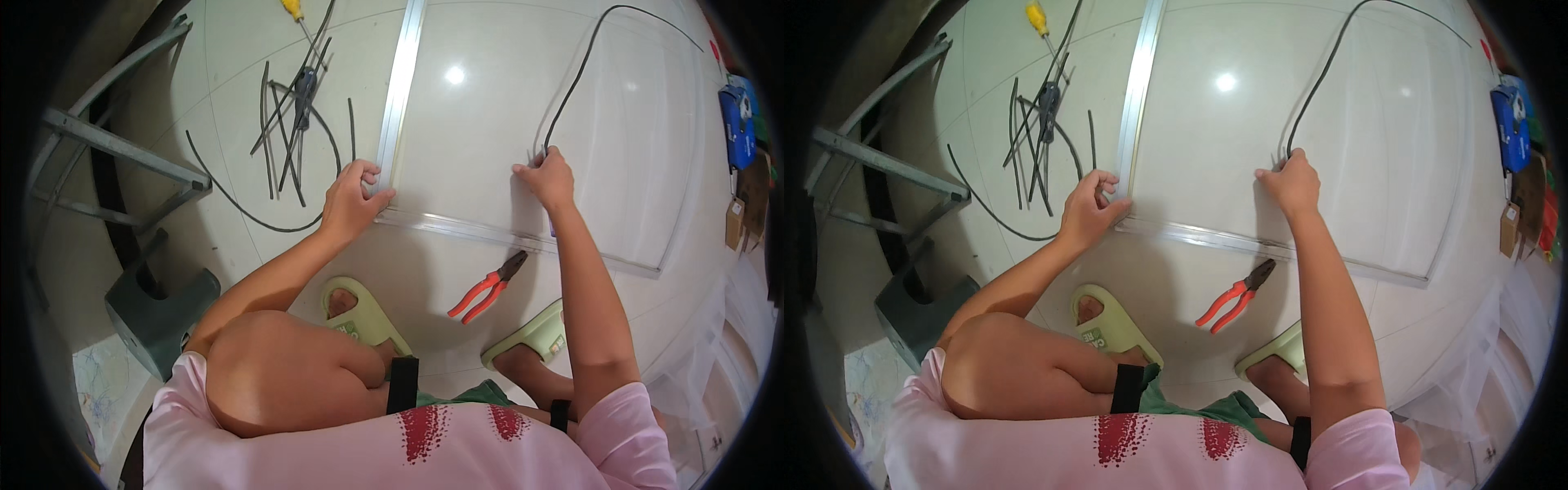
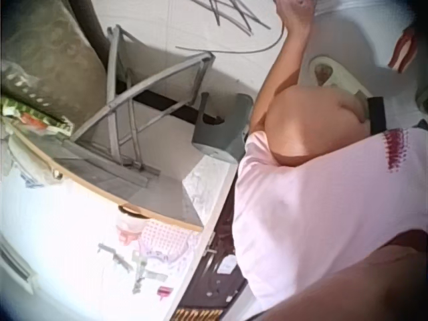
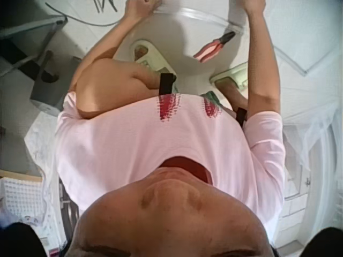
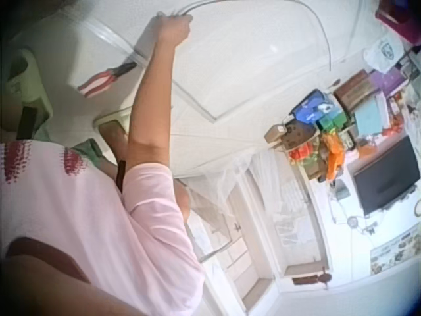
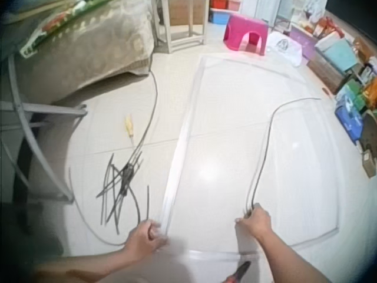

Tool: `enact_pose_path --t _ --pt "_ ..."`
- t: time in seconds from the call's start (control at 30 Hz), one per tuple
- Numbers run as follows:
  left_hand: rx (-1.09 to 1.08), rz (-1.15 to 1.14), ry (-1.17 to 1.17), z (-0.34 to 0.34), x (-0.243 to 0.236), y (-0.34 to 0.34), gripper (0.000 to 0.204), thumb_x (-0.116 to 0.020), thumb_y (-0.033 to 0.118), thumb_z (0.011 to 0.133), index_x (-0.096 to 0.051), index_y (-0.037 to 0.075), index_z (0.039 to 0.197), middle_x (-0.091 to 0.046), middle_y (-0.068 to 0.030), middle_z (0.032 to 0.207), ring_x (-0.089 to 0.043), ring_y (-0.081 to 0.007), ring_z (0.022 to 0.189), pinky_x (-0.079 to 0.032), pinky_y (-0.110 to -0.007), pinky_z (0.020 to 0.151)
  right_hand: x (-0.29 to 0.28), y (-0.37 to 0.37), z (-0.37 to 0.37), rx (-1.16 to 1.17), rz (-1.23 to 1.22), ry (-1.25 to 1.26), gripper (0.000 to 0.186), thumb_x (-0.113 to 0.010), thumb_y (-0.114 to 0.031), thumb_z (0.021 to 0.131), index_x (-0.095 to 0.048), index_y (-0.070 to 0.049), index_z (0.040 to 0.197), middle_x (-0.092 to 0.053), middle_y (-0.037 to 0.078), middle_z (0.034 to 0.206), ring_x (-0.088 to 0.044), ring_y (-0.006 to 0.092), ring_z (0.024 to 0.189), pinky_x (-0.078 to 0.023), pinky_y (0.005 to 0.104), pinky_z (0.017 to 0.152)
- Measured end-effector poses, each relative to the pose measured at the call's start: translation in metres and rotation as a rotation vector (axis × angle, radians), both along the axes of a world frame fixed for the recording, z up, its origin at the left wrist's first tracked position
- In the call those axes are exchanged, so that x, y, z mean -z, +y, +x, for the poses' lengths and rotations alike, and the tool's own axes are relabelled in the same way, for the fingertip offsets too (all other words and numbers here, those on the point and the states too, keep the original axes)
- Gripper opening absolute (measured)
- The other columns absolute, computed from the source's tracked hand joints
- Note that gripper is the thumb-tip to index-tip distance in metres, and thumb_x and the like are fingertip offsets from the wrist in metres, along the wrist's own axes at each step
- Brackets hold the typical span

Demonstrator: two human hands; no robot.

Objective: The person uses scissors to cut a piece of mesh, fits it into a rectangular aluminum frame, and uses pliers and a screwdriver to manipulate metal corner pieces and secure the mesh with rubber spline.

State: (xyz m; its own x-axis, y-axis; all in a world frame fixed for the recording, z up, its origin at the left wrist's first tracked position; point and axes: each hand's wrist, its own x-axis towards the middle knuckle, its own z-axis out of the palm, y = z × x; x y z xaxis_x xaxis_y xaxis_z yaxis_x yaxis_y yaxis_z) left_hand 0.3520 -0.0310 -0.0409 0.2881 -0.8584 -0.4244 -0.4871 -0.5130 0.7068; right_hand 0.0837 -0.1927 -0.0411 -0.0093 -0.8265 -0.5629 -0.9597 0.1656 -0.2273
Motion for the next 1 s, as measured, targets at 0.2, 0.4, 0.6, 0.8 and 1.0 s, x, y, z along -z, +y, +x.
enact_pose_path --t 0.2,0.4,0.6,0.8,1.0 --pt "0.040 -0.055 -0.016 -0.015 -0.006 -0.008 0.028 -0.066 0.021 0.078 -0.057 0.002 0.097 -0.061 -0.0113 0.078 -0.058 -0.0240 0.061 -0.047 -0.033 0.062 -0.009 0.024 0.028 0.316 0.248 -0.721 0.011 -0.049 0.004 0.079 -0.049 0.007 0.090 -0.062 0.016 0.074 -0.063 0.0196 0.056 -0.051 0.0291 0.053" --pt "0.265 0.047 -0.158 -0.025 0.001 -0.030 0.033 -0.066 0.026 0.079 -0.057 0.000 0.098 -0.061 -0.0106 0.063 -0.060 -0.0241 0.057 -0.046 -0.035 0.055 -0.001 0.055 0.055 0.348 0.278 -0.762 0.010 -0.051 0.002 0.082 -0.047 0.006 0.090 -0.062 0.015 0.073 -0.056 0.0161 0.048 -0.049 0.0283 0.045" --pt "0.686 -0.087 -0.615 -0.036 -0.005 -0.031 0.034 -0.072 0.028 0.071 -0.049 0.002 0.073 -0.057 -0.0100 0.052 -0.060 -0.0229 0.048 -0.046 -0.030 0.042 0.026 0.061 0.043 0.397 0.315 -0.880 0.012 -0.057 -0.002 0.082 -0.047 0.002 0.086 -0.064 0.015 0.072 -0.051 0.0123 0.044 -0.044 0.0252 0.041" --pt "0.637 -0.081 -0.635 -0.039 0.013 -0.021 0.036 -0.073 0.030 0.070 -0.049 0.003 0.076 -0.055 -0.0114 0.054 -0.060 -0.0260 0.055 -0.047 -0.034 0.049 0.028 0.057 0.035 0.534 0.449 -1.077 0.012 -0.061 -0.008 0.082 -0.051 -0.001 0.083 -0.066 0.014 0.076 -0.046 0.0075 0.042 -0.034 0.0198 0.036" --pt "0.433 -0.013 -0.161 -0.047 -0.012 -0.034 0.022 -0.066 0.015 0.076 -0.051 -0.001 0.080 -0.058 -0.0168 0.078 -0.061 -0.0283 0.069 -0.049 -0.038 0.064 0.022 0.053 0.023 0.588 0.569 -1.110 0.017 -0.058 -0.016 0.087 -0.059 0.000 0.085 -0.066 0.010 0.077 -0.046 0.0049 0.043 -0.028 0.0182 0.034"
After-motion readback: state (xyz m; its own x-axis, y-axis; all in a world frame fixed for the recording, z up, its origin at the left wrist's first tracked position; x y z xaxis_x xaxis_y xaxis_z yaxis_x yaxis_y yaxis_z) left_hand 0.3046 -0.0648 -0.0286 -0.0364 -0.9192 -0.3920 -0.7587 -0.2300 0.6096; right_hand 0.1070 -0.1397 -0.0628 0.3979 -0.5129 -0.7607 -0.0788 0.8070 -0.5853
